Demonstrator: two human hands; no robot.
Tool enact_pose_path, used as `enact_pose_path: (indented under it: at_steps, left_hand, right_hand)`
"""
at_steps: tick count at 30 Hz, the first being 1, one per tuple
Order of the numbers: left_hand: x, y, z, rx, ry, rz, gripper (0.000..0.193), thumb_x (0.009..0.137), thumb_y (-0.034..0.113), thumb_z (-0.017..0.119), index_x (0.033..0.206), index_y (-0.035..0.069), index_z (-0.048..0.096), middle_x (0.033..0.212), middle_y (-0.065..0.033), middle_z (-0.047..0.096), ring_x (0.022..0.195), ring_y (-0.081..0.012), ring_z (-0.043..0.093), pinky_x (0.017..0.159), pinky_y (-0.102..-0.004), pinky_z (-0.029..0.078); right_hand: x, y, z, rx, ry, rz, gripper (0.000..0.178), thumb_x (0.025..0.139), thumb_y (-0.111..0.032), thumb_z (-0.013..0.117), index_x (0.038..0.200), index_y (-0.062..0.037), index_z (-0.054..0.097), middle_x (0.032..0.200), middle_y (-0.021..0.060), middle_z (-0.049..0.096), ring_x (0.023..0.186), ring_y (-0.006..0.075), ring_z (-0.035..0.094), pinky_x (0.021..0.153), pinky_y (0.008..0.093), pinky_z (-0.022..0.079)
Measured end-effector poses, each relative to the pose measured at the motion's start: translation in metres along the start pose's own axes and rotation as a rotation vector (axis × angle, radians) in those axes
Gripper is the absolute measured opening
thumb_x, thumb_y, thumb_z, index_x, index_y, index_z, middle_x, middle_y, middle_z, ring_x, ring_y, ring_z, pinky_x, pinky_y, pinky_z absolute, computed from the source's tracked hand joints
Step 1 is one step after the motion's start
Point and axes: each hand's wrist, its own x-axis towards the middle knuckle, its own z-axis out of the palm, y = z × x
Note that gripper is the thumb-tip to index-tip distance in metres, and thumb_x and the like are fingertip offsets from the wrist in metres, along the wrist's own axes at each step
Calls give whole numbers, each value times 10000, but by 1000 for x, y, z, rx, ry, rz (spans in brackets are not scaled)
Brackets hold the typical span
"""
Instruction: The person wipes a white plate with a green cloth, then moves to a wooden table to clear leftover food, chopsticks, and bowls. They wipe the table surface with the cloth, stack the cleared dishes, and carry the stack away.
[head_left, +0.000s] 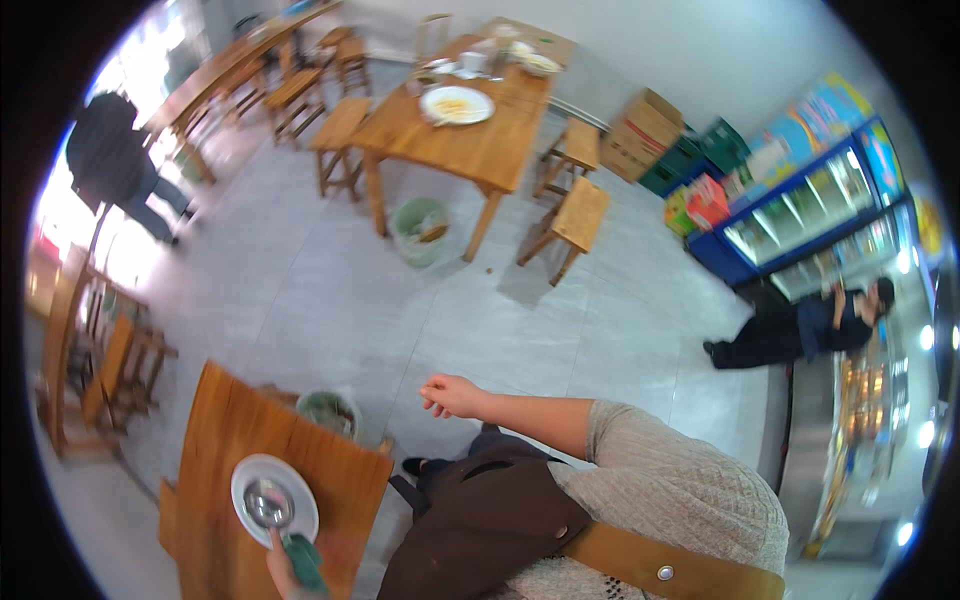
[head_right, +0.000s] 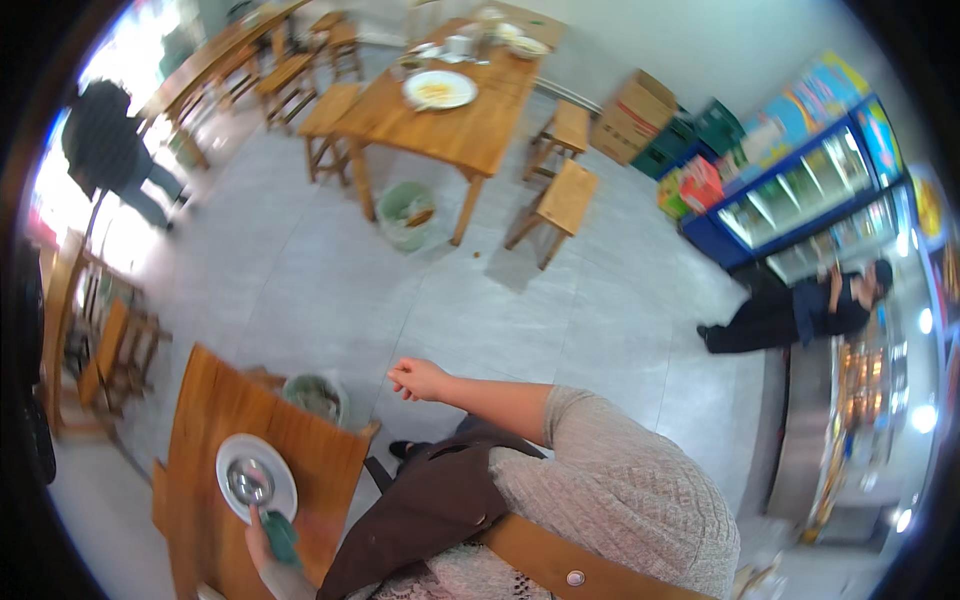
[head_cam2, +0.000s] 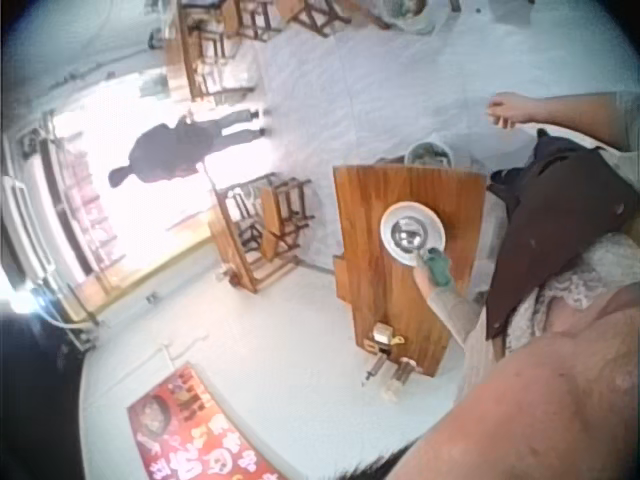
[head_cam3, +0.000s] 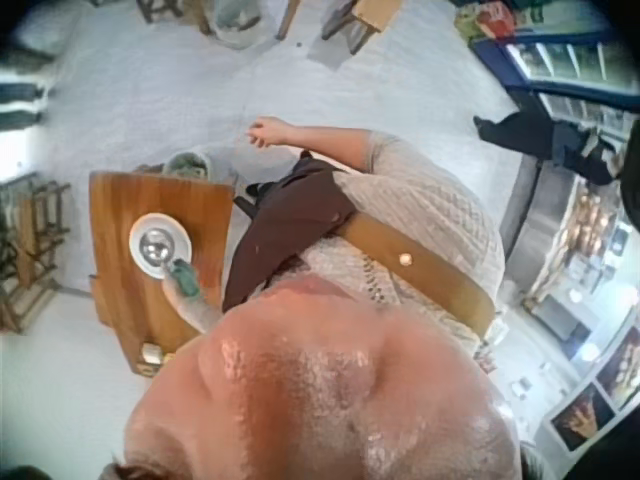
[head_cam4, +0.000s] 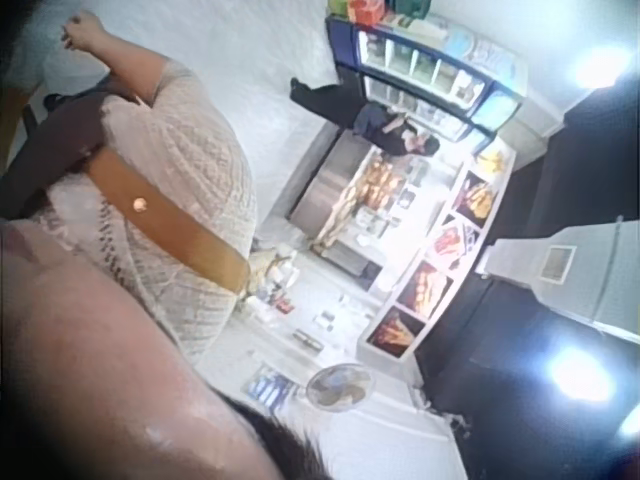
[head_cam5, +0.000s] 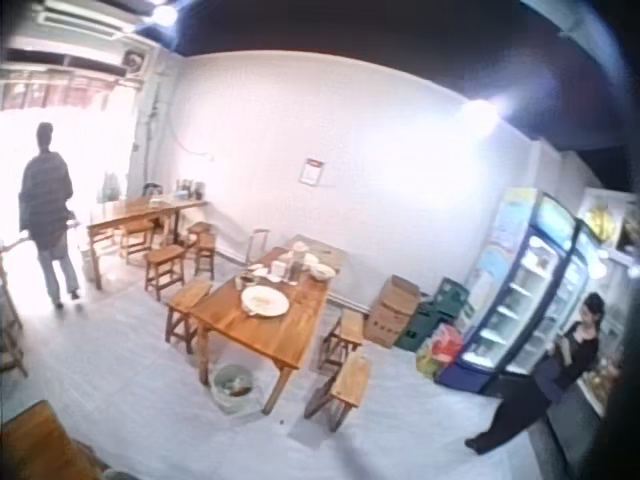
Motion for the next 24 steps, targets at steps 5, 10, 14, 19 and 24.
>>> enact_pose_path:
  at_steps: [5,10,14,19,24]
  left_hand:
    - [-67,92,143,-225,-221,165,502,1014,525,514,1217,87,653,923,-67,707,772,-267,679,697,-382,573]
    - [-85,101,379,-362,-523,284,401,1013,509,480,1147,176,659,970,-31,676,816,-220,637,674,-393,532]
    - [-130,104,559,-116,-985,-18,432,1037,487,430,1144,117,625,960,-75,666,813,-247,641,697,-401,548]
    - [-227,48,696,288,-1415,144,369,1066,380,445,1287,94,519,1160,-51,595,1041,-157,587,885,-310,490]
    - [-225,63,732,456,-1381,401,309,1050,248,478,1276,39,508,1166,-83,608,1033,-174,594,862,-339,500]
  right_hand:
    - [-75,38,-99,182,131,-19,339,1021,-377,561,1161,-71,600,1015,48,688,832,131,646,695,292,543]
    - [-140,56,-156,405,191,-125,377,1021,-407,566,1211,-83,595,1054,41,683,856,128,644,719,293,542]
    - [-189,47,-189,564,250,-273,379,1027,-406,564,1254,-104,582,1137,42,664,915,125,636,757,292,535]
    - [-223,39,-224,835,492,-382,359,1003,-412,605,1189,-107,578,1009,-1,580,893,109,571,813,290,516]
    - [-211,34,-252,1036,517,-393,267,1012,-369,606,1082,-111,591,907,-37,566,842,70,571,807,267,525]
